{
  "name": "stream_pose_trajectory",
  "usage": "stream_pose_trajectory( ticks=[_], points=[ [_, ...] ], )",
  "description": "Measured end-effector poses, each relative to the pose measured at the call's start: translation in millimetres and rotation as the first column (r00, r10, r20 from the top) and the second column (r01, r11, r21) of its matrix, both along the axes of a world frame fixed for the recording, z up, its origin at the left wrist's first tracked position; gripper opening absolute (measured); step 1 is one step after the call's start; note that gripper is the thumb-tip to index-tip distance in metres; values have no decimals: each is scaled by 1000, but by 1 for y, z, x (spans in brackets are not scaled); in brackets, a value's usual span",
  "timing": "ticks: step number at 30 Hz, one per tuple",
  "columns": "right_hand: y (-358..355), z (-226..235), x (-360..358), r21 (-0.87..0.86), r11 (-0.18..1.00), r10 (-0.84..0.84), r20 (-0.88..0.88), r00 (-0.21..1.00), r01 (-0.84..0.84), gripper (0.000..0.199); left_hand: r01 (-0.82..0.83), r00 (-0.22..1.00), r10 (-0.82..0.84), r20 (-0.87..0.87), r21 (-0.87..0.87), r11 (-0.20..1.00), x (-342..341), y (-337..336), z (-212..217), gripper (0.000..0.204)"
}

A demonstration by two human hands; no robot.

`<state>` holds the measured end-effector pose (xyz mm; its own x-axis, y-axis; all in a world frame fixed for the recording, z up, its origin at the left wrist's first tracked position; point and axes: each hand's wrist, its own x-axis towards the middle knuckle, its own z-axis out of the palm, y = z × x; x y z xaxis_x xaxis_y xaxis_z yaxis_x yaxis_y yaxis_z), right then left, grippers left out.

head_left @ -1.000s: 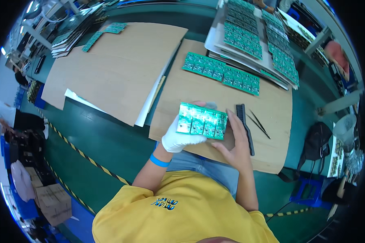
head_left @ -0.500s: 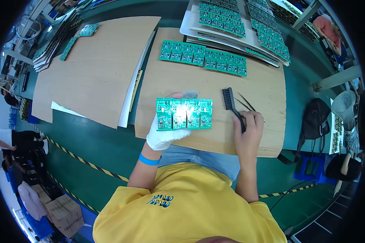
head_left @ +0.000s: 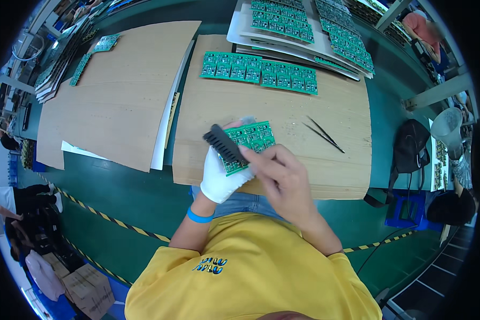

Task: Cleaning circuit boards with a brush and tweezers at an electronics assembly station.

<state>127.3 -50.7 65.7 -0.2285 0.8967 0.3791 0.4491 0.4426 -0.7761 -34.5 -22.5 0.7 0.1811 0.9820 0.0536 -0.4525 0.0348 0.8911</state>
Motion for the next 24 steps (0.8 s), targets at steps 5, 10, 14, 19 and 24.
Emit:
stream_pose_trajectory(
  ticks=[5, 10, 14, 19, 24],
  points=[
    [-2, -16, 17, 58, 994, -104, 259, 960, 92, 62, 10, 1000, -10, 8, 11, 1000, 5, -3, 2, 90],
    [-10, -13, 34, 99, 969, -246, 284, 927, 227, 69, 36, 997, -34, -76, 18, 999, 1, -8, 0, 87],
    [-15, -23, 25, 50, 988, -156, 297, 942, 148, 70, -2, 999, 5, -34, 86, 996, 0, -8, -2, 87],
    [-5, -11, 37, 58, 969, -248, 260, 933, 241, 71, -13, 998, 21, -62, 122, 992, 0, 0, -5, 87],
    [-7, -6, 27, 70, 979, -202, 332, 921, 189, 68, 24, 995, -18, -98, 61, 998, 0, 8, -3, 88]
  ],
)
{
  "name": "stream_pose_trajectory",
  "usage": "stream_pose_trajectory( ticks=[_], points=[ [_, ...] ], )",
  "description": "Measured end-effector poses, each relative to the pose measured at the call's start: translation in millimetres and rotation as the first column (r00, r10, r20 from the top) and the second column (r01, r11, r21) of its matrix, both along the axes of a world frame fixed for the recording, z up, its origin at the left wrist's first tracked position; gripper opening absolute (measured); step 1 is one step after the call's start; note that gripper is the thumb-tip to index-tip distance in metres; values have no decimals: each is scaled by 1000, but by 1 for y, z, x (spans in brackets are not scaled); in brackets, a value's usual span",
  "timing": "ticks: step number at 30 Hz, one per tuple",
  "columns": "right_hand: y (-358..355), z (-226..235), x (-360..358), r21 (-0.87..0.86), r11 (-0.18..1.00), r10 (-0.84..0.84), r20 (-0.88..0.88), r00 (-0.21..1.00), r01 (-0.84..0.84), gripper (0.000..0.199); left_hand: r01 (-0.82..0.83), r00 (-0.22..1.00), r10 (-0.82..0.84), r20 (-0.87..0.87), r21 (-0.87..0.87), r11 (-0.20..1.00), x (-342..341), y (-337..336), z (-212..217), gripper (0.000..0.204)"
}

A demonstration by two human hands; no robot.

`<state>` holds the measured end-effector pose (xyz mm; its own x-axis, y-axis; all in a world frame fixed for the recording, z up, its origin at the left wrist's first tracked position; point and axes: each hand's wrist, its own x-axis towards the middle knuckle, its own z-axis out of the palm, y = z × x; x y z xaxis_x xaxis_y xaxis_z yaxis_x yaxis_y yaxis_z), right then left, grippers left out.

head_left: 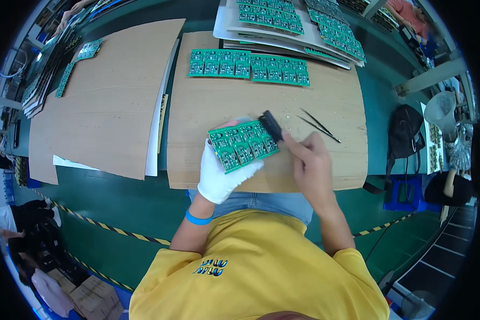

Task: Cleaning circuit boards with a brush and tweezers at an electronics assembly station.

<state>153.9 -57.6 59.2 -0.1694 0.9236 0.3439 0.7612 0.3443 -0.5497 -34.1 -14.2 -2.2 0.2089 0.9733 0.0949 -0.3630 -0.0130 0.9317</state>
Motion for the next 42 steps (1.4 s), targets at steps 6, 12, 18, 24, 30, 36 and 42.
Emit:
stream_pose_trajectory(
  ticks=[6, 12, 18, 24, 30, 36, 42],
  points=[
    [-7, -3, -12, -7, 998, 62, 0, 998, -62, 67, -7, 994, 22, -109, 132, 991, -6, 9, -2, 90],
    [-9, -1, -8, -24, 996, -81, -23, 996, 81, 68, -12, 999, 11, 34, 38, 999, -9, 9, 4, 89],
    [-1, -6, 8, -20, 991, -133, -79, 988, 132, 66, -58, 998, 61, -26, 106, 993, -7, 13, -9, 89],
    [-14, 3, 6, -56, 997, -54, -9, 998, 54, 65, -54, 999, 54, 1, 63, 997, 7, 6, 8, 91],
    [-7, 21, -14, 21, 998, 67, -55, 996, -65, 62, -45, 999, 45, -3, 68, 997, 8, 6, 16, 87],
    [5, 11, 13, -63, 991, -110, 70, 991, 114, 63, -21, 999, 20, -27, -62, 998, 5, -1, 21, 88],
    [16, 1, 28, -33, 977, -208, 31, 978, 209, 61, -52, 999, 52, 3, -45, 998, 6, 5, 13, 91]
  ],
)
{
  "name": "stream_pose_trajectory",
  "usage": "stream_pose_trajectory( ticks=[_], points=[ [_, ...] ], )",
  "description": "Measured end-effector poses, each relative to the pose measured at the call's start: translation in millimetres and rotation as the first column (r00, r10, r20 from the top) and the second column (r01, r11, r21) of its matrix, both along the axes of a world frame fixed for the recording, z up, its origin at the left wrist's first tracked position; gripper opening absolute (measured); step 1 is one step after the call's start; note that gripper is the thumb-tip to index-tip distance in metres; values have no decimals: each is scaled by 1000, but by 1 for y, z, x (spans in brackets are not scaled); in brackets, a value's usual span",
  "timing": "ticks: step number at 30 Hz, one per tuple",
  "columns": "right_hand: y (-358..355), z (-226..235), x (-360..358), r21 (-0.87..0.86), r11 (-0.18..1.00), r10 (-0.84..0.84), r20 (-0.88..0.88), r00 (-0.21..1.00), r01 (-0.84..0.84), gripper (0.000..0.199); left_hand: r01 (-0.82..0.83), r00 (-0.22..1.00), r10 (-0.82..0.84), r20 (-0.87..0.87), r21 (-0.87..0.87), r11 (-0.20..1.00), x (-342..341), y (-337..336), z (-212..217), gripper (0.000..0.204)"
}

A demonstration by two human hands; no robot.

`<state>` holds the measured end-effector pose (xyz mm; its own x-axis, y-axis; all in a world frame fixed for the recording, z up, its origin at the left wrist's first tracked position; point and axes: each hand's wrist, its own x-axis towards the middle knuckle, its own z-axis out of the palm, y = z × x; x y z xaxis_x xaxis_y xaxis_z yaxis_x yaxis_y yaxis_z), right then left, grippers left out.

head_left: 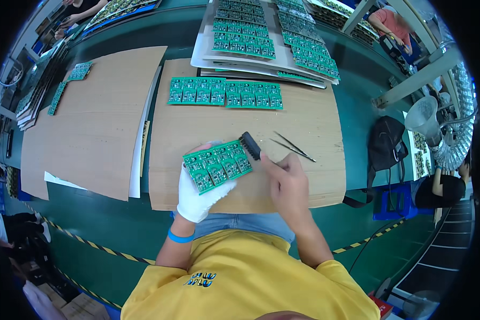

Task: Cleaning circuit boards with a brush and tweezers at an electronics assembly station.

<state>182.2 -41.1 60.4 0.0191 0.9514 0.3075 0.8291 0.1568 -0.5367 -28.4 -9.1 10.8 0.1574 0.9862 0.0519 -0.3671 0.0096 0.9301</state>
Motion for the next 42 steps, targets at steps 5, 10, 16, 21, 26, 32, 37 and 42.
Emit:
stream_pose_trajectory(
  ticks=[5, 10, 16, 21, 26, 32, 37, 42],
  points=[
    [-23, 12, -19, 20, 954, 300, -106, 948, -300, 56, -27, 1000, 28, -7, 71, 997, 3, 1, -2, 91],
    [-5, -6, 11, 52, 998, -28, -66, 997, 31, 50, -62, 994, 57, 95, 49, 997, -2, -4, 5, 91],
    [3, -28, 5, 225, 972, 75, -33, 997, -66, 50, -62, 966, 51, 253, 37, 997, -6, -9, 1, 95],
    [11, -15, -14, 154, 964, 254, -300, 920, -216, 72, 7, 943, -7, 333, 2, 1000, -13, -8, -5, 98],
    [28, -35, -18, 180, 881, 432, -685, 587, -438, 101, 68, 931, -70, 359, 17, 998, -16, 1, -11, 99],
    [30, -58, -26, 212, 894, 401, -770, 497, -394, 106, 76, 939, -66, 338, -17, 997, -18, 0, -16, 100],
    [32, -59, -26, 210, 894, 400, -772, 495, -395, 107, 84, 945, -75, 318, -16, 996, -22, 2, -17, 100],
    [31, -57, -28, 211, 895, 408, -742, 532, -393, 108, 119, 944, -110, 312, -10, 993, -27, 2, -16, 101]
  ],
)
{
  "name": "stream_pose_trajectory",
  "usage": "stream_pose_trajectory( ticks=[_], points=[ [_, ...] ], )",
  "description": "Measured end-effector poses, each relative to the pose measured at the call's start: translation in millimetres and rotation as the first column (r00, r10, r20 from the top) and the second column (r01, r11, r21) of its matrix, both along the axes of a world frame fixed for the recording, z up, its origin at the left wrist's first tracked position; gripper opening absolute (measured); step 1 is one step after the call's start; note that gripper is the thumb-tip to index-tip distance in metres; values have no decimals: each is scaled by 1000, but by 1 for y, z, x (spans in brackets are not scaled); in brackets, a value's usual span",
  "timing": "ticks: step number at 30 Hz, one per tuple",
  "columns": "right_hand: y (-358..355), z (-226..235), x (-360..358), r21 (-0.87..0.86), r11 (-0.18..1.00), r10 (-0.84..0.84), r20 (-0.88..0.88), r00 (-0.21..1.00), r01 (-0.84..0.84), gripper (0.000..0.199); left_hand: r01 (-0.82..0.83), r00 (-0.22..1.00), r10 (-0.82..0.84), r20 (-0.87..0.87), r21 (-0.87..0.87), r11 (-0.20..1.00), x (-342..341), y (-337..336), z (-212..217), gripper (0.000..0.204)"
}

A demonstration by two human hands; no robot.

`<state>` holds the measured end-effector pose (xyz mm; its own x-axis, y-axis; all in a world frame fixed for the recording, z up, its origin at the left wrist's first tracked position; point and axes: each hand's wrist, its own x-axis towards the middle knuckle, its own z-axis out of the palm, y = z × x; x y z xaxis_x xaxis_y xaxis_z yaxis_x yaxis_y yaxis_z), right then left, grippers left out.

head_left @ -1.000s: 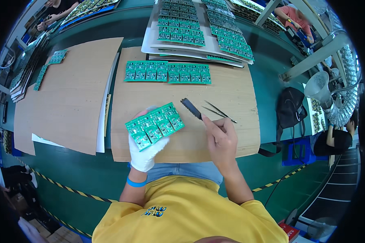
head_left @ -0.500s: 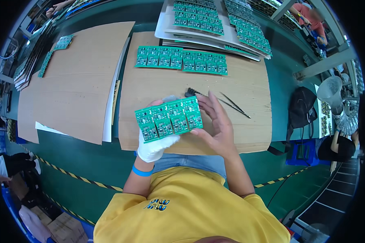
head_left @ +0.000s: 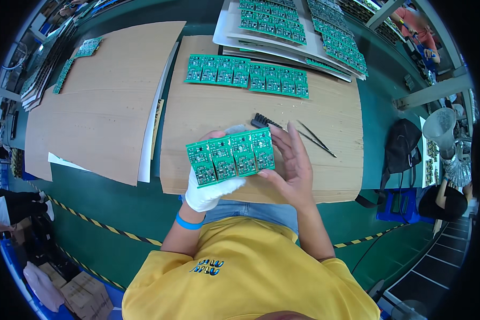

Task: Cleaning circuit boards with a brush and tweezers at an electronics assembly station.

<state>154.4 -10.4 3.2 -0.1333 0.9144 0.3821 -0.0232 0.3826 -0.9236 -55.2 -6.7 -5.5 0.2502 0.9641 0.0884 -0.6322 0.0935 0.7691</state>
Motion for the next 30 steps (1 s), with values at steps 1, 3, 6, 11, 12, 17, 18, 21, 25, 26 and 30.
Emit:
stream_pose_trajectory(
  ticks=[1, 3, 6, 11, 12, 17, 18, 21, 25, 26, 30],
  points=[
    [-1, 1, -1, 6, 1000, -7, 7, 1000, 7, 108, -2, 1000, 2, 0, 0, 1000, -1, -1, 0, 101],
    [-2, 1, -1, 12, 1000, -12, 14, 1000, 12, 108, 0, 1000, 0, 1, -16, 1000, -2, -2, 0, 102],
    [-3, 0, 0, 33, 999, -19, 53, 998, 17, 107, -9, 1000, 9, 7, -39, 999, -1, -5, 2, 102],
    [-5, -1, 0, 45, 999, -29, 56, 998, 27, 107, -24, 999, 26, 24, -69, 997, -1, -7, 1, 102],
    [-5, 0, 0, 45, 999, -28, 59, 998, 25, 107, -24, 999, 26, 27, -68, 997, -1, -7, 0, 102],
    [-5, -2, 1, 46, 999, -29, 61, 998, 26, 107, -4, 999, 8, 52, -79, 997, -2, -5, 3, 102],
    [-5, -2, 1, 46, 999, -31, 59, 998, 28, 107, -1, 999, 5, 51, -80, 997, -2, -5, 3, 103],
    [-5, -1, 1, 35, 999, -31, 53, 998, 29, 107, 6, 999, -2, 51, -79, 997, -2, -5, 3, 103],
    [-4, 0, 2, 35, 999, -25, 53, 998, 23, 108, -11, 999, 14, 43, -69, 998, -1, -5, 5, 104],
    [-3, 1, 1, 38, 999, -22, 54, 998, 20, 108, -8, 999, 11, 53, -66, 998, 0, -4, 5, 103],
    [-5, 14, -1, 178, 978, -145, 209, 967, 108, 94, 20, 997, -17, 72, -33, 999, 1, -1, 3, 98]
  ],
)
